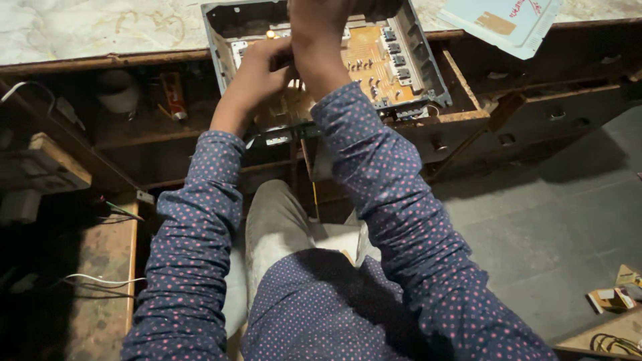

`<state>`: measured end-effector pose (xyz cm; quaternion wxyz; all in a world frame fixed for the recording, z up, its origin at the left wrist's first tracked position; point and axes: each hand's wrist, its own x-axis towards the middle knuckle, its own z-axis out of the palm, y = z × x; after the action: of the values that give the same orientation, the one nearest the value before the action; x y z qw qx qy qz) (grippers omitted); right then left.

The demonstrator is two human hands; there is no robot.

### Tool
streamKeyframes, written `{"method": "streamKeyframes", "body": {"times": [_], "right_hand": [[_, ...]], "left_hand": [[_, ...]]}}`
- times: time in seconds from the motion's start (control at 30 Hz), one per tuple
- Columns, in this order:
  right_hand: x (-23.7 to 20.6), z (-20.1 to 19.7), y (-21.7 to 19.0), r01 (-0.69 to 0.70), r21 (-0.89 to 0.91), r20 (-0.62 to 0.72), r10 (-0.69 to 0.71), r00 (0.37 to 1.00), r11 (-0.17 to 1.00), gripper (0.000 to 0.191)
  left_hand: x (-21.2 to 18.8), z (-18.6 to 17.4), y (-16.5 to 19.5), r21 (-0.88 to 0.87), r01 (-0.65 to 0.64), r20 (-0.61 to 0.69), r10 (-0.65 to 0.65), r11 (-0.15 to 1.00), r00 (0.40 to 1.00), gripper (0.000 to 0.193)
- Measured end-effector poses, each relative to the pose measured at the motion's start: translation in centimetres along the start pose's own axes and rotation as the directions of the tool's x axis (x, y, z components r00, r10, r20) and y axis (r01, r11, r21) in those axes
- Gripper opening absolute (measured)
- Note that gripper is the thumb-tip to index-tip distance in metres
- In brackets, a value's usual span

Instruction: The person removes the back cover of a microwave oven using a screwdriver, then proceeds to unscrew and remove several screws from the internal circuit board. They continue to manipulate the board and components within the microwave casing.

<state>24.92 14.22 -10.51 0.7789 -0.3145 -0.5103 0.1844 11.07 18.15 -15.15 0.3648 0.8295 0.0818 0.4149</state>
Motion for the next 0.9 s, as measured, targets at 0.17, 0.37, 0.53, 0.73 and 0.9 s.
{"method": "streamKeyframes", "body": {"times": [0.17,0.37,0.53,0.73,0.9], "right_hand": [[-0.4,-4.1,-2.6,-0.055,-0.069,0.495,0.082,0.865,0.996,0.058],[0.6,-2.7,-2.2,0.159,-0.147,0.126,-0.140,0.982,0.976,0.057],[0.2,-0.1,-3.3,0.036,-0.033,-0.139,-0.041,0.989,0.999,0.040],[0.4,-1.3,-6.0,-0.213,0.260,0.359,0.110,0.927,0.942,0.048],[1.0,-0.8,-8.4,-0.196,0.145,0.098,0.183,0.978,0.970,0.050]], "left_hand": [[-0.1,0.3,0.4,-0.166,0.059,0.067,-0.048,0.984,0.997,0.036],[0.1,0.7,1.5,-0.130,0.038,0.069,-0.029,0.991,0.997,0.043],[0.1,0.9,1.7,-0.222,0.098,0.109,-0.075,0.970,0.991,0.042],[0.2,1.1,1.9,-0.409,0.197,0.110,-0.166,0.891,0.980,0.035],[0.2,1.1,3.1,-0.101,0.144,0.059,-0.138,0.984,0.989,0.020]]}}
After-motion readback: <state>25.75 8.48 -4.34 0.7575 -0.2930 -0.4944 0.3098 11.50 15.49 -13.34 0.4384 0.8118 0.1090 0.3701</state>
